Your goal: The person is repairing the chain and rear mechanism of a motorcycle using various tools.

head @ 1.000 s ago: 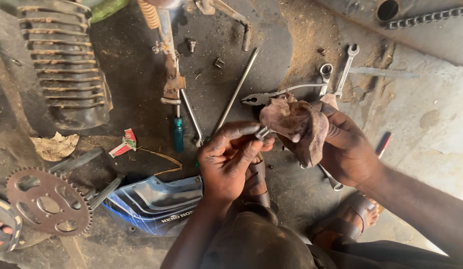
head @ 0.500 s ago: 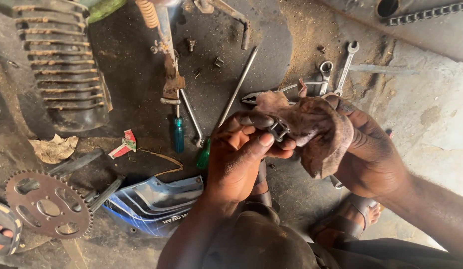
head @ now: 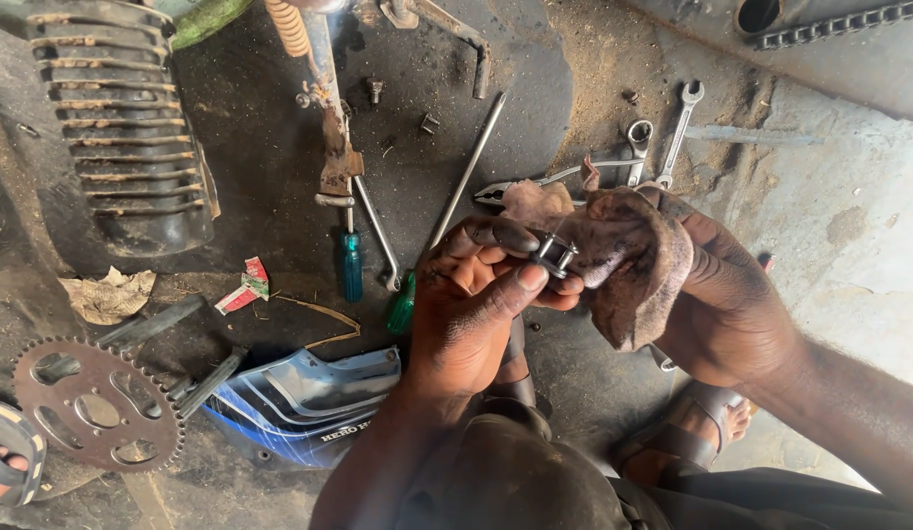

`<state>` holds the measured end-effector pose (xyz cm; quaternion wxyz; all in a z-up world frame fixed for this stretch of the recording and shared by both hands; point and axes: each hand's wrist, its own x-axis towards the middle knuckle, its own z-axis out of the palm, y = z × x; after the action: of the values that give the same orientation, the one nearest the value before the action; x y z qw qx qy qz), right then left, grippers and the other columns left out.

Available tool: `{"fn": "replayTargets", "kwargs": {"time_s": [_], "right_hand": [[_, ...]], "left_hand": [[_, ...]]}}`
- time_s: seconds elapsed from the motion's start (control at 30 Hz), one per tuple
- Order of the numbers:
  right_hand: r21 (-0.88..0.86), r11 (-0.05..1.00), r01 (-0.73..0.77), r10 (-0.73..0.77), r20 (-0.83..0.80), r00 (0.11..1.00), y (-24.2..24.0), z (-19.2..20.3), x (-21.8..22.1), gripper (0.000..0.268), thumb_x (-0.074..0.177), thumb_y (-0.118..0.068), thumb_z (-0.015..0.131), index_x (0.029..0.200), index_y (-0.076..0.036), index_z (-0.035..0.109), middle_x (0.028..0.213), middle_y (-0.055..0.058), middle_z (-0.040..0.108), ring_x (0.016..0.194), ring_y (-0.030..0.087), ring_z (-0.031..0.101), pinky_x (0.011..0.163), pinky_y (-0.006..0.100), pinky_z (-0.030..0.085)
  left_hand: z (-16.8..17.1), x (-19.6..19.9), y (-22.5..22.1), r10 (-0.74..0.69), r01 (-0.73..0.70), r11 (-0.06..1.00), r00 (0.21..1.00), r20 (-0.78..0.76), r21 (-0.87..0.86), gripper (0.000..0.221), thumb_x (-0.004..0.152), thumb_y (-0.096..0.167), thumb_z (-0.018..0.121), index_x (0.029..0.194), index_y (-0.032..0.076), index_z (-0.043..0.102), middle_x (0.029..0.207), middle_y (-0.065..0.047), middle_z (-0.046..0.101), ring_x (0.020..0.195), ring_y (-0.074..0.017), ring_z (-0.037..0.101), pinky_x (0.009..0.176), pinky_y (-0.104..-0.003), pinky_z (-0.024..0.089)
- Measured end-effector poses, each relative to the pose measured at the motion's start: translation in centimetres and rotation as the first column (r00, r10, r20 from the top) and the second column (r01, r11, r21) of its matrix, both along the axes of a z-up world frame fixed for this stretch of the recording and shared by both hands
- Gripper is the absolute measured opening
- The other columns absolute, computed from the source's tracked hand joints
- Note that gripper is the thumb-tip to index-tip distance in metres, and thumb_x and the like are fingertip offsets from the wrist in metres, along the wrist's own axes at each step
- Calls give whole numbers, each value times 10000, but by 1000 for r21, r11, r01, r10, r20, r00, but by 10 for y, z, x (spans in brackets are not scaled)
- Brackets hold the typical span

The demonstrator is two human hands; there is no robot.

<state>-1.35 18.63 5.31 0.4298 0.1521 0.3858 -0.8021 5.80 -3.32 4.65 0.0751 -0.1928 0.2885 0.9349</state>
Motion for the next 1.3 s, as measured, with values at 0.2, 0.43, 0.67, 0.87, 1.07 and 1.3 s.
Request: {"fn": "replayTargets", "kwargs": {"time_s": [0.2,0.43,0.67,0.87,1.07,1.3], "right_hand": [[-66,997,34,-29,76,997,-3,0,1,672,953,-309,767,1464,60,533,1209,191,682,1009,257,660,802,397,543],[-65,997,28,-23,77,997,2,-7,7,643,948,-314,783,1402,72,541,1217,161,680,1109,251,654,951,408,532],[-73,997,24,-19,68,998,-5,-4,6,619,934,-316,786,1384,29,536,1247,145,667,1139,243,645,984,412,527],[-159,985,60,-30,186,982,12,-23,15,524,1031,-221,722,1429,68,544,1168,229,671,973,309,650,833,448,529],[46,955,-294,297,-118,947,-16,-23,4,359,1004,-176,526,1289,30,601,1198,199,766,1085,302,778,1039,410,607],[186,949,-256,270,-51,962,-16,-45,42,288,1029,-155,524,1258,-2,610,1092,128,730,955,249,741,823,352,587]], "left_hand": [[5,2,1,5,-10,998,997,-78,-58,203,1015,-57,701,1204,-5,651,1058,-137,716,974,-229,740,902,-395,632],[21,2,-4,-147,-94,741,943,-298,-665,276,994,-63,753,1227,34,639,1159,-105,685,1063,-155,713,977,-296,613],[35,-8,-11,-259,-115,468,930,-260,-876,273,909,-22,808,1139,31,670,1122,-106,715,939,-155,731,682,-196,558],[13,29,-34,-85,-438,92,891,-446,-894,170,929,2,744,1086,19,682,1097,-109,692,945,-220,729,753,-276,649],[-43,82,-183,294,99,-664,946,-137,-741,67,1057,83,666,1100,32,673,1054,-64,694,939,-230,655,780,-397,550],[-77,85,-51,128,117,148,982,137,-982,429,955,132,685,1343,5,554,1139,-114,647,990,-236,653,865,-301,562]]}}
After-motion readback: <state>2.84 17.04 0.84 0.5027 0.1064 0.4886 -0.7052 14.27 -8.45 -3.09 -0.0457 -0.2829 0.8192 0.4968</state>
